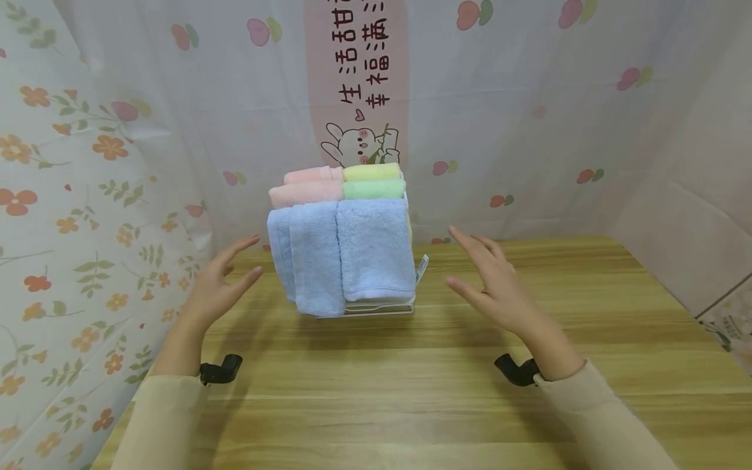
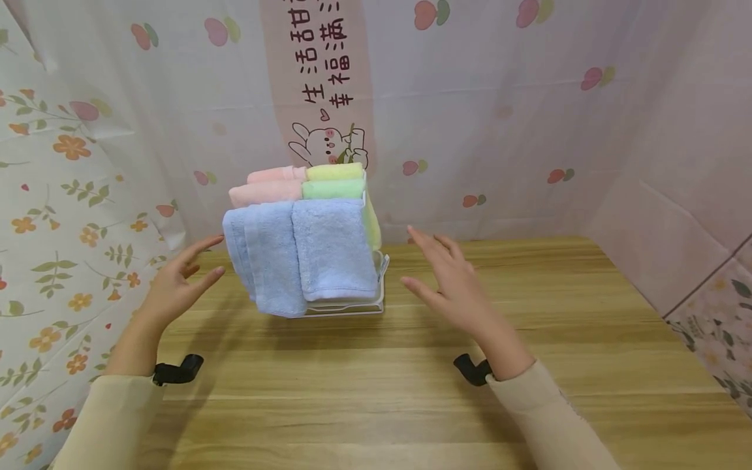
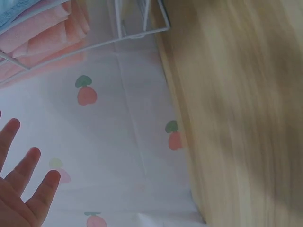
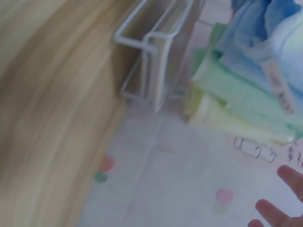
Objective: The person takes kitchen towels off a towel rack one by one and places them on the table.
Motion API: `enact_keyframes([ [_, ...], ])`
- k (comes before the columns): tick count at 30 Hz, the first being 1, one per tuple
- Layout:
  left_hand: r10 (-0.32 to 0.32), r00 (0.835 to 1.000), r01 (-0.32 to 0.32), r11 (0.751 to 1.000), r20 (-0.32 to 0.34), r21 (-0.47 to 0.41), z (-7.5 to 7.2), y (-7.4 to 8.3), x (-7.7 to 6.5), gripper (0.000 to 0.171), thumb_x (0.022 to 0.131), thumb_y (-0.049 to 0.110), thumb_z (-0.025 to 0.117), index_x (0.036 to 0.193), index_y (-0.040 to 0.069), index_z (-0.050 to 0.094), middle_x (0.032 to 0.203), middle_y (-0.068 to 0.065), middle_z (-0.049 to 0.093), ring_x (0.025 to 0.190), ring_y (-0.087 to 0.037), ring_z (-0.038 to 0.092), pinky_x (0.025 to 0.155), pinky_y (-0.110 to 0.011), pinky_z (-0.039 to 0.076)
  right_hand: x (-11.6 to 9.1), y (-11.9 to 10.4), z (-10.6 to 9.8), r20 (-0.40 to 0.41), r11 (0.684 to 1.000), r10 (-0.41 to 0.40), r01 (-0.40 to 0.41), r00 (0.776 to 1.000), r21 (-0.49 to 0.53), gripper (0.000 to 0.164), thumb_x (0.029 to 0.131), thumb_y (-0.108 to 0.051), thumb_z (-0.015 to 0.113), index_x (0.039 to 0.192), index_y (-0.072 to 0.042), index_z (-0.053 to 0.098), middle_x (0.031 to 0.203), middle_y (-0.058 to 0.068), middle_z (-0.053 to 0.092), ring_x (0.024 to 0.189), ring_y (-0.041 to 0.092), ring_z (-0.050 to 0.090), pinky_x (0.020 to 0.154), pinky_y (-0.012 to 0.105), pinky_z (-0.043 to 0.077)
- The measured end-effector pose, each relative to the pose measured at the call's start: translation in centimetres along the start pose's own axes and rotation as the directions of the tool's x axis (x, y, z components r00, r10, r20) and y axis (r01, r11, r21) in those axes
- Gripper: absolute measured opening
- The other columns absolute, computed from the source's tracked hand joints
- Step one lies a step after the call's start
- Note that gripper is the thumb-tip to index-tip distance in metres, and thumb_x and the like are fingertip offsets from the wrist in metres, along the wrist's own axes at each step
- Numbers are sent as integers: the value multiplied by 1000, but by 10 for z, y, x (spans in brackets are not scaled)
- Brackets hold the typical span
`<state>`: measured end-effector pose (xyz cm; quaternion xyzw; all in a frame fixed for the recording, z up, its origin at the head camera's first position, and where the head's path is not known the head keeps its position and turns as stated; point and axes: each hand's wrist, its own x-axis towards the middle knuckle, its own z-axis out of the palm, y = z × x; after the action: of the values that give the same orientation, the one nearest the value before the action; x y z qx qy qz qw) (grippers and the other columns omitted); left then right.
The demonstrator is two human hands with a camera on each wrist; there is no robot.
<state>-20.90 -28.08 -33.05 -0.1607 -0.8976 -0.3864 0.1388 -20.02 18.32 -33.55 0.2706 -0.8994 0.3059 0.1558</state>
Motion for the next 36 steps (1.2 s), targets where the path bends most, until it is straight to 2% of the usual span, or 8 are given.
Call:
enact_keyframes([
  [5, -19, 1000, 20, 999, 20, -48, 1, 4, 10, 61, 96, 19, 67, 151, 15, 41, 159, -13, 37, 147, -42, 29, 109, -70, 33, 14, -15, 6, -31, 991, -52, 56, 998, 120, 74, 98, -30, 64, 158, -33, 21, 161, 0, 34, 142, 32, 29, 106, 71, 30],
  [14, -28, 998, 36, 988, 54, -148, 3, 4, 25, 58, 94, 13, 68, 147, 7, 44, 156, -16, 40, 147, -37, 32, 113, -62, 36, 35, -35, 15, -92, 944, -113, 135, 989, 300, 72, 98, -21, 63, 158, -31, 25, 149, 10, 50, 130, 32, 40, 105, 59, 36],
  [21, 3, 994, 21, 975, 106, -223, 7, 3, 33, 52, 95, 6, 66, 143, 3, 46, 152, -19, 44, 146, -36, 33, 115, -63, 33, 51, -45, 18, -89, 905, -71, 102, 993, 413, 70, 97, -16, 64, 157, -29, 29, 142, 8, 54, 131, 25, 47, 102, 57, 44],
  [27, 21, 990, 19, 959, 140, -282, 11, 3, 39, 50, 95, 6, 65, 142, 3, 48, 151, -16, 46, 146, -34, 33, 116, -64, 31, 64, -50, 19, -70, 871, -72, 96, 995, 482, 74, 95, -8, 65, 157, -26, 28, 145, 7, 50, 115, 22, 56, 89, 46, 52],
  [30, 38, 987, 14, 949, 159, -314, 14, 2, 40, 50, 96, 6, 64, 143, 5, 48, 151, -7, 48, 146, -25, 35, 116, -64, 31, 69, -51, 20, -56, 856, -68, 87, 996, 509, 74, 95, -8, 66, 157, -25, 28, 151, 4, 44, 109, 19, 56, 84, 38, 54],
  [31, 45, 986, 10, 946, 163, -325, 14, 1, 41, 49, 96, 6, 63, 143, 7, 49, 150, -4, 49, 144, -21, 38, 116, -63, 31, 71, -52, 20, -50, 849, -66, 82, 997, 522, 74, 95, -8, 65, 157, -25, 29, 145, 5, 48, 105, 18, 57, 81, 36, 54],
  [33, 61, 984, 0, 939, 166, -344, 16, 0, 41, 48, 96, 4, 63, 142, 11, 51, 146, 2, 51, 139, -10, 42, 115, -63, 33, 75, -52, 21, -38, 838, -57, 68, 998, 541, 73, 95, -10, 66, 156, -26, 30, 146, 3, 46, 101, 14, 58, 78, 31, 54],
  [36, 84, 982, -15, 928, 168, -373, 17, -1, 40, 45, 95, 2, 62, 137, 18, 56, 139, 10, 54, 129, 0, 46, 115, -63, 34, 80, -54, 21, -16, 820, -49, 49, 999, 570, 72, 95, -10, 67, 155, -24, 32, 123, 8, 55, 86, 11, 58, 67, 25, 52],
])
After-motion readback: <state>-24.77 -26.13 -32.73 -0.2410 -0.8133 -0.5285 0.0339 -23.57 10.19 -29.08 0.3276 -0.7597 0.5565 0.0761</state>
